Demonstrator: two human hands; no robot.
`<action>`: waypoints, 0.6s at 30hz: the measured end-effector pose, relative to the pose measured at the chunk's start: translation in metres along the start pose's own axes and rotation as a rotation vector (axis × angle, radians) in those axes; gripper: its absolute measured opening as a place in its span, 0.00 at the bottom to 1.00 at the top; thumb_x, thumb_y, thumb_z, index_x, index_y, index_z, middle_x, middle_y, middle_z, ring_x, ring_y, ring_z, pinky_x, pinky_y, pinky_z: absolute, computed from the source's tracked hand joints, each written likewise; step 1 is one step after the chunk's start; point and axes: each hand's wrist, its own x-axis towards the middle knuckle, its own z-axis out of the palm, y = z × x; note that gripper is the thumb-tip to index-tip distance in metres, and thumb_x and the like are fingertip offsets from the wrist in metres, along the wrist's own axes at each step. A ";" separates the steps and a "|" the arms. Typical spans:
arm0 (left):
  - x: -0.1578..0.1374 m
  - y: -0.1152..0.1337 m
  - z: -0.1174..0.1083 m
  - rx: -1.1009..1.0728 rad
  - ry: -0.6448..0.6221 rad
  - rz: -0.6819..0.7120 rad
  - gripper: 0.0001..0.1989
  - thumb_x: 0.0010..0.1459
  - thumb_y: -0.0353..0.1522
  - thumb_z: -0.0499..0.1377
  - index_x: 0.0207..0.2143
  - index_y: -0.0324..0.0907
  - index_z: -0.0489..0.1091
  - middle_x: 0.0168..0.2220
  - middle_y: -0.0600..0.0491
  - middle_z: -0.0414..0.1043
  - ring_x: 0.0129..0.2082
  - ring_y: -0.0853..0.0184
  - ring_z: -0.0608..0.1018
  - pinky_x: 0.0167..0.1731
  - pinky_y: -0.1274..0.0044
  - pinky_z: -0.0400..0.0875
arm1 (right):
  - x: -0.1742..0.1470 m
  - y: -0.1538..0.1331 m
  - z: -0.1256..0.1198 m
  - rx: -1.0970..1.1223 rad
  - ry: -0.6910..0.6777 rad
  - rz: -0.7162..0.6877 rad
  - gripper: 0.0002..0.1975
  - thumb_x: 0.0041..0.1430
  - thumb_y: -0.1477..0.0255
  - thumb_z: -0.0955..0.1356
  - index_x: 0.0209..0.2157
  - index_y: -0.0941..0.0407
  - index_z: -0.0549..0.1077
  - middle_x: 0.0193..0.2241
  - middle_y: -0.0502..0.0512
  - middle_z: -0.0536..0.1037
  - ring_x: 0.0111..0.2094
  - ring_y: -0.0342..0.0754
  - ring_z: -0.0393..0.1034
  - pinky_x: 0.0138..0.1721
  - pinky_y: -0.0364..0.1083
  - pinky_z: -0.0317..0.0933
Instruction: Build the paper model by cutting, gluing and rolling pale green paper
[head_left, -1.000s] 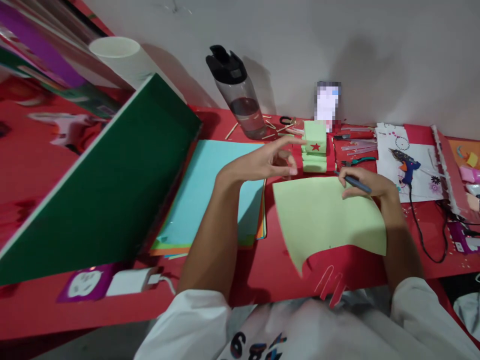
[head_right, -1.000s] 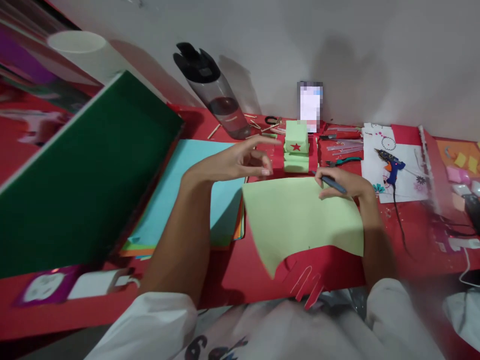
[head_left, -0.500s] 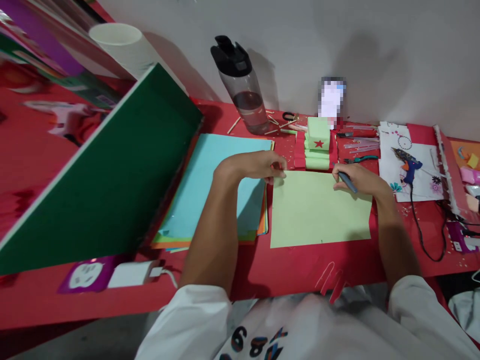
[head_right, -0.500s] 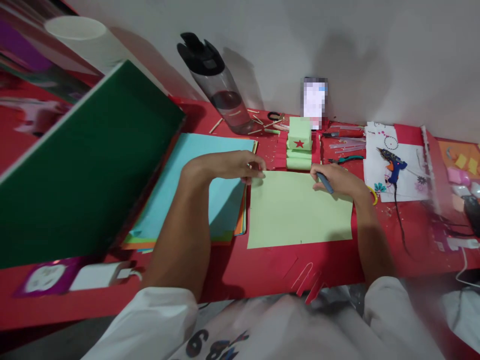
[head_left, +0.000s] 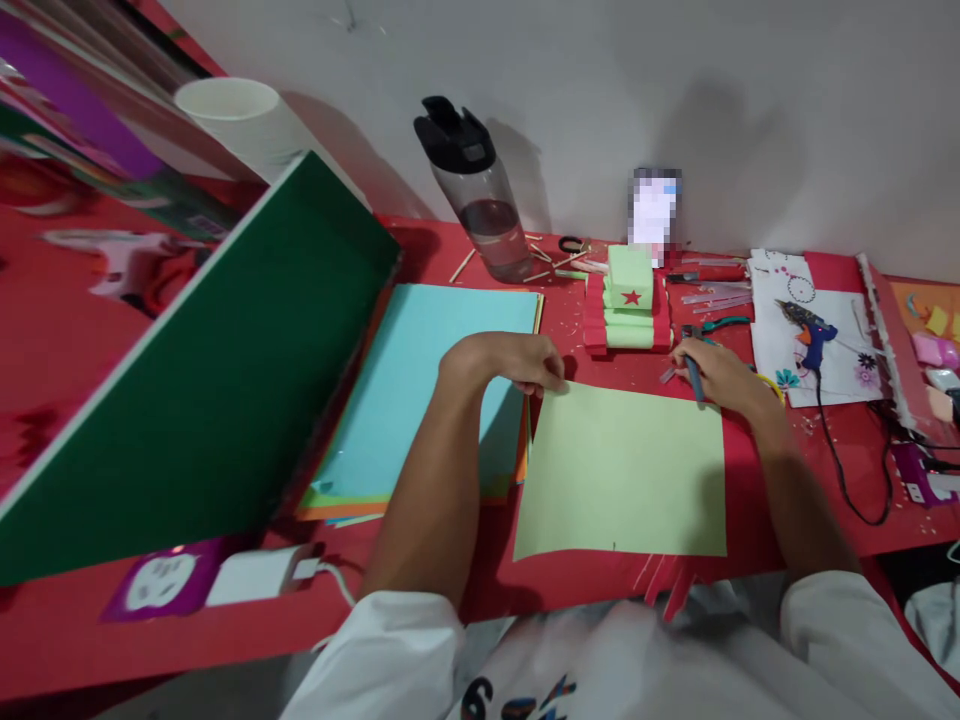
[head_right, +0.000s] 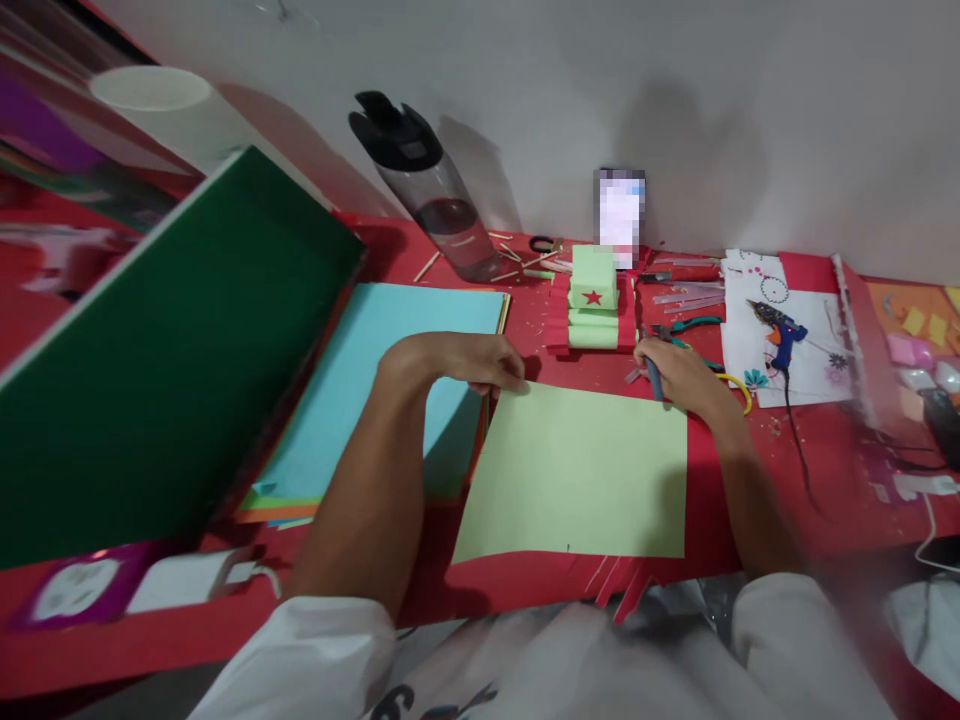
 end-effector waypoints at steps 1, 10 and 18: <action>0.001 0.001 0.001 0.003 -0.001 -0.012 0.16 0.48 0.45 0.69 0.27 0.41 0.75 0.26 0.51 0.75 0.25 0.67 0.72 0.26 0.77 0.66 | -0.001 0.000 0.007 -0.021 0.030 -0.018 0.04 0.68 0.74 0.65 0.40 0.51 0.71 0.40 0.55 0.79 0.41 0.53 0.73 0.42 0.48 0.61; 0.008 -0.012 -0.001 -0.023 0.064 -0.016 0.11 0.47 0.40 0.65 0.26 0.41 0.74 0.24 0.52 0.74 0.23 0.68 0.72 0.23 0.78 0.64 | -0.003 0.011 0.026 -0.241 0.147 -0.026 0.09 0.68 0.80 0.63 0.39 0.53 0.73 0.38 0.58 0.79 0.42 0.56 0.69 0.45 0.51 0.62; 0.005 -0.019 -0.004 -0.074 0.137 -0.013 0.09 0.49 0.39 0.64 0.24 0.43 0.71 0.22 0.52 0.74 0.23 0.67 0.73 0.24 0.78 0.66 | -0.011 -0.030 0.015 -0.032 0.359 -0.035 0.07 0.72 0.71 0.65 0.49 0.51 0.73 0.45 0.58 0.80 0.44 0.56 0.73 0.48 0.53 0.66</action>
